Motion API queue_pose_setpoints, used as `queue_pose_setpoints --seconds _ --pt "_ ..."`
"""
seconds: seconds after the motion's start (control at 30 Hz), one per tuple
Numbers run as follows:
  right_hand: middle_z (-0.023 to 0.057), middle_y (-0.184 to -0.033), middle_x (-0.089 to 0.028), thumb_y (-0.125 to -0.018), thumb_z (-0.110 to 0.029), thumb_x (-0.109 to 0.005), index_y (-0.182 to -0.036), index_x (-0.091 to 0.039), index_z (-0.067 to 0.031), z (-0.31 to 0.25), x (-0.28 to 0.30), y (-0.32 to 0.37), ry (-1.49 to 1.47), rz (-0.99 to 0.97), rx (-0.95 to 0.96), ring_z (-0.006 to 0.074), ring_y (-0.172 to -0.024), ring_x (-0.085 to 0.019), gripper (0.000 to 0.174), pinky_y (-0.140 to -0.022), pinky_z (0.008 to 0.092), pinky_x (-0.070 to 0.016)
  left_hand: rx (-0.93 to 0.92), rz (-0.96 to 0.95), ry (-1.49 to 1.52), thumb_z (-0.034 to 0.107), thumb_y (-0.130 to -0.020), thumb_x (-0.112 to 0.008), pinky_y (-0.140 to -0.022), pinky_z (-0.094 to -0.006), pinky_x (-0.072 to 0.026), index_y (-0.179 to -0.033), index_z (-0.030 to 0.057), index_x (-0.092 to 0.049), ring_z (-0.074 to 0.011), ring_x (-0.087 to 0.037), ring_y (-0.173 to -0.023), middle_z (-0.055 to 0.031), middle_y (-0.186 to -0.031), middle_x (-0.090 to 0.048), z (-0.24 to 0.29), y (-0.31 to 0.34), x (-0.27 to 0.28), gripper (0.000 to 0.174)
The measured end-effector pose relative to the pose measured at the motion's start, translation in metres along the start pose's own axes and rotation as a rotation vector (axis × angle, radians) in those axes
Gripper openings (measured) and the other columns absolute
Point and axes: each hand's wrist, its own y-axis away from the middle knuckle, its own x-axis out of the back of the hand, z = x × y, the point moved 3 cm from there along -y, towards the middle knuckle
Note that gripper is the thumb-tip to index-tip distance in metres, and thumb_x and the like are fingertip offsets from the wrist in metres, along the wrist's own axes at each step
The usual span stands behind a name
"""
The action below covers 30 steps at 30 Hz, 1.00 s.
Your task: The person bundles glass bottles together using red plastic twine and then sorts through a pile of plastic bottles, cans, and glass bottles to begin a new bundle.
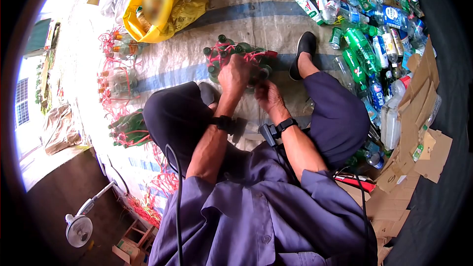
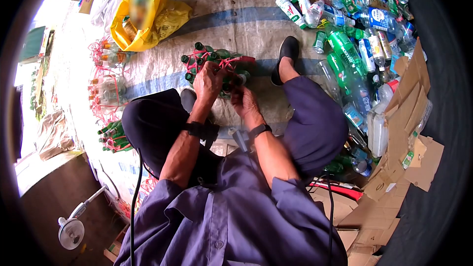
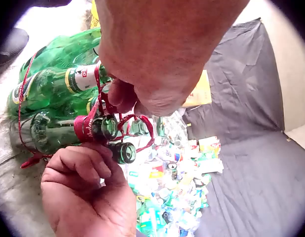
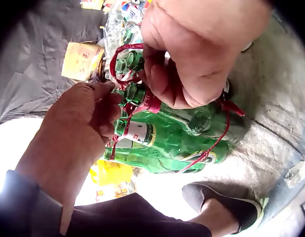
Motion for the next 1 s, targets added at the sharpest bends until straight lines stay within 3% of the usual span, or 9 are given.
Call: queue_pose_setpoints --seconds 0.07,0.4,0.47,0.5,0.57,0.7,0.87,0.93,1.0 --pt "-0.0012 -0.067 -0.057 -0.087 -0.008 -0.064 -0.084 -0.06 -0.0082 0.003 0.003 -0.002 -0.107 0.048 0.067 0.0062 -0.051 -0.046 0.005 -0.044 0.019 -0.0359 -0.026 -0.02 0.068 0.042 -0.086 -0.064 -0.074 -0.0508 -0.0499 -0.095 0.0083 -0.063 -0.0414 -0.067 -0.083 -0.0196 -0.085 -0.07 0.002 0.0 0.004 0.035" --pt "-0.0022 -0.066 -0.054 -0.089 -0.005 -0.06 -0.084 -0.056 -0.0084 0.006 -0.005 -0.004 -0.113 0.137 0.09 0.004 -0.05 -0.047 0.007 -0.04 0.0163 -0.0364 -0.153 -0.036 0.213 0.034 -0.09 -0.059 -0.073 -0.0492 -0.0496 -0.093 0.0084 -0.066 -0.0413 -0.066 -0.081 -0.0198 -0.084 -0.069 -0.013 0.008 -0.002 0.027" --pt "-0.0025 -0.067 -0.054 -0.088 -0.005 -0.06 -0.084 -0.056 -0.008 0.007 -0.005 -0.006 -0.1 0.157 0.109 0.003 -0.05 -0.047 0.006 -0.04 0.0157 -0.0351 -0.246 -0.108 0.37 0.029 -0.088 -0.058 -0.071 -0.0482 -0.0498 -0.092 0.0083 -0.066 -0.0407 -0.065 -0.081 -0.0197 -0.086 -0.068 -0.014 0.013 -0.006 0.022" --pt "-0.0025 -0.067 -0.054 -0.088 -0.005 -0.06 -0.084 -0.056 -0.008 0.008 -0.008 -0.006 -0.097 0.152 0.109 0.003 -0.05 -0.047 0.006 -0.04 0.0157 -0.0351 -0.249 -0.102 0.37 0.029 -0.088 -0.058 -0.071 -0.0482 -0.0498 -0.092 0.0083 -0.066 -0.0407 -0.065 -0.081 -0.0197 -0.086 -0.068 -0.016 0.014 -0.006 0.022" --pt "-0.0028 -0.067 -0.054 -0.087 -0.005 -0.06 -0.084 -0.057 -0.0082 0.008 -0.009 -0.002 -0.025 0.251 0.182 0.0031 -0.051 -0.047 0.006 -0.04 0.0154 -0.0349 -0.423 -0.119 0.239 0.017 -0.084 -0.062 -0.072 -0.0407 -0.0536 -0.096 0.0047 -0.07 -0.0336 -0.069 -0.081 -0.0154 -0.088 -0.071 -0.014 0.019 -0.007 0.019" --pt "-0.0026 -0.067 -0.056 -0.087 -0.004 -0.06 -0.082 -0.058 -0.0088 0.008 -0.015 0.003 0.027 0.251 0.195 0.0037 -0.052 -0.049 0.007 -0.041 0.0159 -0.0362 -0.424 -0.226 0.242 0.015 -0.085 -0.06 -0.075 -0.0407 -0.0537 -0.096 0.0055 -0.071 -0.0343 -0.068 -0.084 -0.016 -0.09 -0.07 -0.021 0.024 -0.012 0.018" --pt "-0.0025 -0.069 -0.059 -0.088 -0.007 -0.062 -0.08 -0.059 -0.0103 0.01 -0.021 0.007 0.044 0.499 0.301 0.0054 -0.055 -0.052 0.008 -0.044 0.0166 -0.0394 -0.478 -0.2 0.286 0.014 -0.086 -0.057 -0.076 -0.042 -0.0534 -0.097 0.0063 -0.071 -0.0352 -0.067 -0.085 -0.0163 -0.091 -0.069 -0.019 0.03 -0.011 0.019" --pt "-0.0026 -0.069 -0.059 -0.088 -0.009 -0.062 -0.08 -0.06 -0.0106 0.01 -0.027 0.012 0.051 0.515 0.313 0.0056 -0.055 -0.052 0.009 -0.044 0.0167 -0.0396 -0.497 -0.192 0.299 0.014 -0.086 -0.056 -0.076 -0.0434 -0.0534 -0.096 0.0068 -0.071 -0.0363 -0.067 -0.085 -0.016 -0.092 -0.069 -0.017 0.032 -0.01 0.02" --pt "-0.0028 -0.069 -0.059 -0.088 -0.01 -0.063 -0.079 -0.06 -0.0109 0.01 -0.025 0.011 0.057 0.534 0.321 0.0058 -0.055 -0.052 0.009 -0.044 0.0167 -0.0398 -0.406 -0.247 0.341 0.014 -0.086 -0.054 -0.077 -0.0433 -0.0534 -0.097 0.0058 -0.071 -0.0365 -0.067 -0.086 -0.0168 -0.093 -0.07 -0.019 0.032 -0.013 0.021"
